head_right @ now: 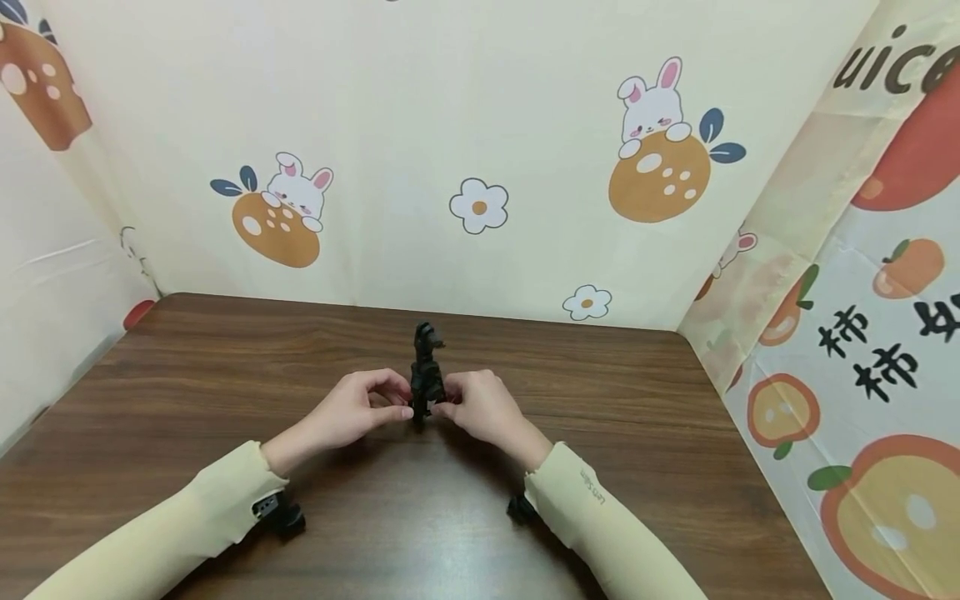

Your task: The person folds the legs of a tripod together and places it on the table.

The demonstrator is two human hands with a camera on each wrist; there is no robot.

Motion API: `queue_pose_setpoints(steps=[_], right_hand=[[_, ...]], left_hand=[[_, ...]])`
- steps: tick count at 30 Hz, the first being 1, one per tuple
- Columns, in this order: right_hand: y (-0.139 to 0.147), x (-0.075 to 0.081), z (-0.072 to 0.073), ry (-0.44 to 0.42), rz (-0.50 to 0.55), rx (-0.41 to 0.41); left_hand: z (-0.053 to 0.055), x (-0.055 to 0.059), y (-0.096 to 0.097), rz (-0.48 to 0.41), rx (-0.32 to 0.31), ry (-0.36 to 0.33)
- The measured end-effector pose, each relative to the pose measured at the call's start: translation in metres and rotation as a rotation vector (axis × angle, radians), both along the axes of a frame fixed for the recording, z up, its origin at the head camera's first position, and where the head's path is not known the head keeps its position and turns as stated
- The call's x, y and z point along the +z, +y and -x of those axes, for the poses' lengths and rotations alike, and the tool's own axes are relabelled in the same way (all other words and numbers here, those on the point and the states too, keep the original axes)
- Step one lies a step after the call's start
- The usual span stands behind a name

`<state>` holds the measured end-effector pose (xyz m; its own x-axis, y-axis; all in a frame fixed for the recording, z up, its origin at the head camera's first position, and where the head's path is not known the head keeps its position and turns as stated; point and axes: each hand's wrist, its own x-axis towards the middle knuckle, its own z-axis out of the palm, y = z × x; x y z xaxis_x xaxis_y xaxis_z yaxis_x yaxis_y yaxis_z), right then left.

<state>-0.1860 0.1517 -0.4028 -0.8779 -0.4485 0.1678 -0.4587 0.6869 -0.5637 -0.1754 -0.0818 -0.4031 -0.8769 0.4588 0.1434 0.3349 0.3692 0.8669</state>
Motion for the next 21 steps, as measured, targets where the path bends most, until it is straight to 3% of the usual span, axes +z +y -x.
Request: queue_pose_setpoints(steps=[7,12,21], right_hand=[[-0.001,-0.001,-0.006,-0.045,0.032,0.014],[0.002,-0.002,-0.007,-0.094,0.079,0.039],[0.007,-0.003,-0.005,-0.170,0.136,0.072]], left_hand=[[0.001,0.001,0.005,-0.022,-0.018,-0.028],[0.002,0.000,0.009,-0.017,-0.010,-0.008],[-0.002,-0.001,0.019,0.005,0.085,0.010]])
